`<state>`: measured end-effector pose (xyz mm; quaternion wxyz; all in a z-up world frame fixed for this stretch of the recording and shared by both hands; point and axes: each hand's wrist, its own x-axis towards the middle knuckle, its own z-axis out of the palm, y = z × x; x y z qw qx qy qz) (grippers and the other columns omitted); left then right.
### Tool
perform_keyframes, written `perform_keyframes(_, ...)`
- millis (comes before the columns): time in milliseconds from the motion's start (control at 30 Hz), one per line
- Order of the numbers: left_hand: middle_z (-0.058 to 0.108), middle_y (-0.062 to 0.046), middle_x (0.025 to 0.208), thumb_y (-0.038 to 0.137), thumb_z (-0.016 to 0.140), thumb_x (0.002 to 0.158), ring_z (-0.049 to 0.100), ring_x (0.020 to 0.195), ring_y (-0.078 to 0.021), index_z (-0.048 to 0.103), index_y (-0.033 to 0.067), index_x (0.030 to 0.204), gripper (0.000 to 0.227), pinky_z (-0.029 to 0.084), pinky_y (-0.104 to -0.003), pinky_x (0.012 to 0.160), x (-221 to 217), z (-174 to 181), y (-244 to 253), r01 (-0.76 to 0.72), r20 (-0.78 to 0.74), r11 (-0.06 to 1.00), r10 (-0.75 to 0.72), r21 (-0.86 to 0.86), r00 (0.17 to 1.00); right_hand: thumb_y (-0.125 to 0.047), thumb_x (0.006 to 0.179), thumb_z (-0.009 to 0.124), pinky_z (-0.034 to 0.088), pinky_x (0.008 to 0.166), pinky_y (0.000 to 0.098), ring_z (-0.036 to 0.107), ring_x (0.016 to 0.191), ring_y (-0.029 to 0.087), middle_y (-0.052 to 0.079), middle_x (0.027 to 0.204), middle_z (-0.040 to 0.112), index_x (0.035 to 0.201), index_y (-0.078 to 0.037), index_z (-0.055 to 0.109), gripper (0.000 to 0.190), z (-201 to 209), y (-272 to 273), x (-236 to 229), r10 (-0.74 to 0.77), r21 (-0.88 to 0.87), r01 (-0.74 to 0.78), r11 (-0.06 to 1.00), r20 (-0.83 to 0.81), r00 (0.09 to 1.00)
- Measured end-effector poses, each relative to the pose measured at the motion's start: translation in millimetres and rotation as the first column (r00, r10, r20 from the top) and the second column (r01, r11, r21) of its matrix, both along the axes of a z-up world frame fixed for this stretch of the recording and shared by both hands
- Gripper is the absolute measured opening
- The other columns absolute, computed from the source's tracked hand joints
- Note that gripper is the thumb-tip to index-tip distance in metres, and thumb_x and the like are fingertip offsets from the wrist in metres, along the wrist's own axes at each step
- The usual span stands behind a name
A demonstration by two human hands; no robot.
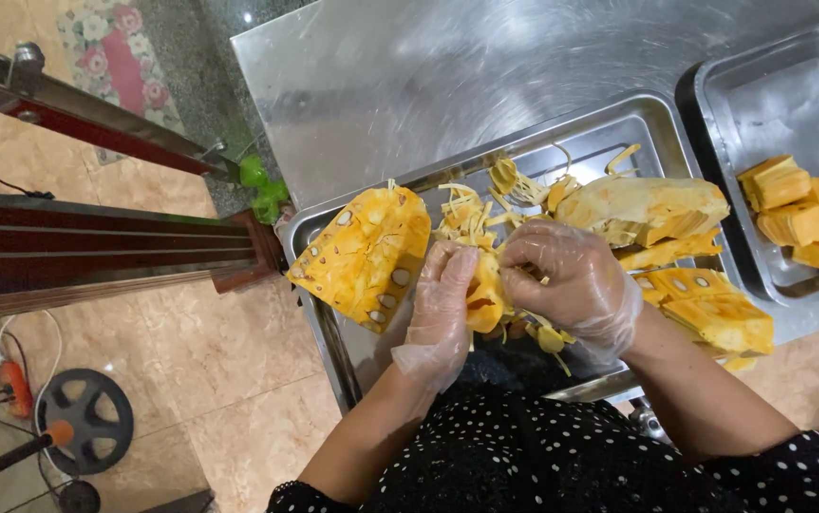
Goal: Peeling and extracting fruit pods from a jackfruit by hand and placing them on a tray
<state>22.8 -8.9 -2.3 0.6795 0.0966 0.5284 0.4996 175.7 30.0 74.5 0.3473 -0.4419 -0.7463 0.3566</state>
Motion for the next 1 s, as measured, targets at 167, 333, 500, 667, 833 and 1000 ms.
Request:
perform_keyframes(167,0.064,-0.010,0.080,0.032,0.072,0.099,0.066,0.067,-0.0166,0.065,0.0119,0.096,0.021,0.062,-0.027,0.054,6.6,1.2,-7.6,0.053,0.060,0.998,-0.052,-0.016,0.997,-0.003,0.080,0.079,0.060,0.075,0.0407,0.073,0.072,0.030,0.012,0.074,0.073,0.076,-0.005,0.077,0.005,5.2,1.2,11.2,-0.013,-0.111,-0.004,0.994,-0.150,0.989)
perform_keyframes(333,0.071,-0.014,0.111,0.002,0.095,0.060,0.071,0.107,-0.0322,0.070,0.0161,0.124,0.069,0.060,-0.038,0.092,-13.3,28.5,3.9,0.565,-0.667,0.747,-0.225,0.350,0.710,-0.009,0.079,0.082,0.057,0.074,0.0460,0.072,0.076,0.038,0.016,0.079,0.071,0.078,-0.005,0.075,0.008,-7.6,-3.1,33.2,-0.057,-0.091,0.046,0.995,-0.125,0.990)
perform_keyframes(500,0.070,-0.018,0.109,0.008,0.082,0.085,0.073,0.087,-0.0282,0.066,0.0046,0.122,0.041,0.067,-0.039,0.071,-7.2,17.0,15.0,0.202,0.049,0.974,-0.208,0.106,0.977,-0.005,0.081,0.081,0.056,0.071,0.0402,0.069,0.071,0.030,0.013,0.077,0.071,0.077,-0.006,0.077,0.006,-5.1,-9.0,40.5,-0.153,-0.155,0.128,0.980,-0.165,0.974)
perform_keyframes(667,0.059,-0.013,0.137,0.010,0.082,0.084,0.071,0.097,-0.0218,0.061,0.0106,0.138,0.058,0.068,-0.033,0.070,8.5,29.4,8.1,0.165,0.032,0.983,-0.168,0.080,0.985,-0.003,0.080,0.080,0.055,0.073,0.0398,0.071,0.075,0.033,0.013,0.077,0.070,0.077,-0.007,0.074,0.008,-8.5,-6.7,48.2,-0.164,-0.107,0.155,0.982,-0.087,0.983)
perform_keyframes(833,0.057,-0.025,0.142,0.009,0.081,0.084,0.067,0.102,-0.0260,0.061,0.0054,0.144,0.064,0.067,-0.031,0.072,6.2,49.6,-0.4,0.361,-0.044,0.913,-0.360,0.190,0.932,-0.002,0.079,0.078,0.055,0.073,0.0410,0.070,0.072,0.032,0.013,0.075,0.071,0.075,-0.006,0.074,0.007,7.3,-10.5,48.9,-0.144,-0.230,0.124,0.965,-0.073,0.987)
perform_keyframes(1000,0.058,-0.017,0.136,0.001,0.084,0.078,0.065,0.109,-0.0231,0.059,0.0064,0.146,0.073,0.064,-0.030,0.087,13.0,46.4,-7.7,0.395,-0.030,0.902,-0.396,0.172,0.918,-0.008,0.084,0.080,0.056,0.073,0.0420,0.072,0.076,0.033,0.012,0.079,0.072,0.080,-0.007,0.075,0.006,-6.8,-12.5,53.7,-0.079,-0.150,0.074,0.986,-0.025,0.997)
